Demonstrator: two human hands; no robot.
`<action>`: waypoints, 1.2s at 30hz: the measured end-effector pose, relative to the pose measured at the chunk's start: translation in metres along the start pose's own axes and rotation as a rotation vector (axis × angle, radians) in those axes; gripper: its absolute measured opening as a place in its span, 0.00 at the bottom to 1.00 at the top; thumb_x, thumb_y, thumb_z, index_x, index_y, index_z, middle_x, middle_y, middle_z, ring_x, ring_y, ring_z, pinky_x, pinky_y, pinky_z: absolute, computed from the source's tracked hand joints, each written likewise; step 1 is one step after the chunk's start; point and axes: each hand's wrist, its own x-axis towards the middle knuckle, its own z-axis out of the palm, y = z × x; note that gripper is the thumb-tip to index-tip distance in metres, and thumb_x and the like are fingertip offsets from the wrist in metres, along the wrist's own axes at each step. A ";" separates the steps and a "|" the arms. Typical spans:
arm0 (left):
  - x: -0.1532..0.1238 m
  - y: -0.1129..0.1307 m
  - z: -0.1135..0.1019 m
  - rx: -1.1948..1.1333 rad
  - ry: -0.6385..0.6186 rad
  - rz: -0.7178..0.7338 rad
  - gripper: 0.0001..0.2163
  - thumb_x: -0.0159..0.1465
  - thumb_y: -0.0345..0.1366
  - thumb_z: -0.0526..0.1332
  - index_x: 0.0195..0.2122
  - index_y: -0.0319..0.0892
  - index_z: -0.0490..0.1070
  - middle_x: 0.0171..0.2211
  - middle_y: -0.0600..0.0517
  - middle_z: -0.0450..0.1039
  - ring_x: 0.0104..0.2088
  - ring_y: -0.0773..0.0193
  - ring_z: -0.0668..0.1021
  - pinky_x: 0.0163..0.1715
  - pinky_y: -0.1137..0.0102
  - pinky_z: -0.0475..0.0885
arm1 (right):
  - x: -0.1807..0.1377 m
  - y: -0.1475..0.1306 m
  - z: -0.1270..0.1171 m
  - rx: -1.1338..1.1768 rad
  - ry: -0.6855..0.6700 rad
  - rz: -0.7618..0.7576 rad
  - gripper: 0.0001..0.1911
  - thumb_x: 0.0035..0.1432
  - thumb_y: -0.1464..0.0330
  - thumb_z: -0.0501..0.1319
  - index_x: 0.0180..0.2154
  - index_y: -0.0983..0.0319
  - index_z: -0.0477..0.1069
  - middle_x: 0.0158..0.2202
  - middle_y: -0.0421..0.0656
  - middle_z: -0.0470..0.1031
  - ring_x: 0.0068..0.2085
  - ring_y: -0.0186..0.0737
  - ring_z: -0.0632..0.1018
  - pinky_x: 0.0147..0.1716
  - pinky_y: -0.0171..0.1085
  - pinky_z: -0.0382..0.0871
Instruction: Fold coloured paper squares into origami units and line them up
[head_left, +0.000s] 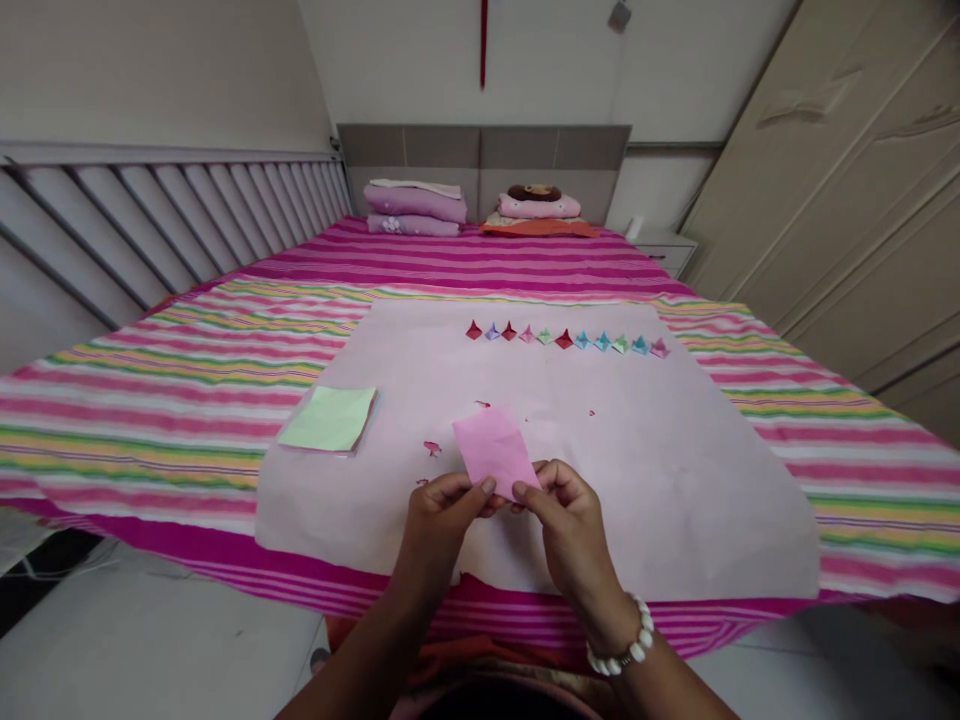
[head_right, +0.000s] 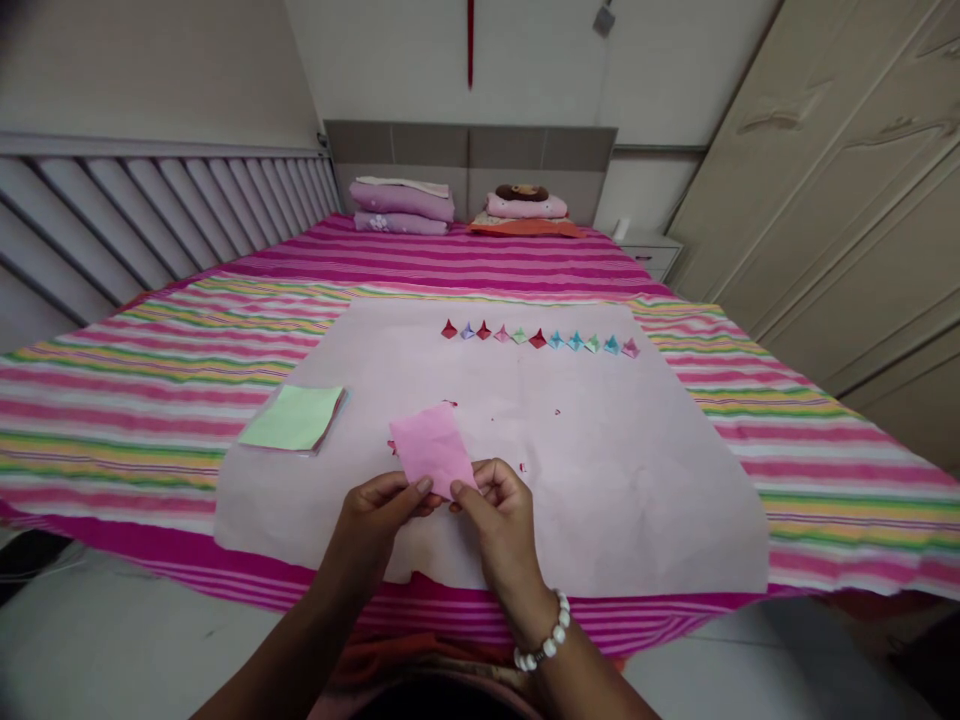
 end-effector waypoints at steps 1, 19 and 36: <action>0.000 0.000 0.000 0.000 0.002 0.001 0.07 0.53 0.38 0.68 0.25 0.39 0.79 0.23 0.51 0.79 0.28 0.65 0.77 0.33 0.72 0.72 | 0.000 0.000 0.001 0.004 0.012 0.003 0.11 0.48 0.68 0.67 0.23 0.60 0.66 0.24 0.37 0.72 0.26 0.36 0.73 0.29 0.36 0.65; -0.002 0.005 -0.002 -0.014 -0.055 0.024 0.08 0.55 0.37 0.66 0.22 0.40 0.76 0.19 0.56 0.72 0.25 0.68 0.71 0.29 0.74 0.65 | 0.000 -0.011 0.010 0.132 -0.121 0.225 0.10 0.39 0.69 0.73 0.26 0.63 0.76 0.21 0.36 0.72 0.24 0.32 0.70 0.27 0.34 0.63; 0.006 0.010 -0.018 0.031 0.101 0.152 0.12 0.54 0.39 0.67 0.19 0.39 0.69 0.19 0.58 0.62 0.24 0.71 0.64 0.26 0.75 0.59 | -0.001 -0.013 -0.008 0.197 -0.180 0.221 0.25 0.40 0.64 0.73 0.43 0.59 0.76 0.40 0.44 0.78 0.42 0.43 0.77 0.43 0.39 0.69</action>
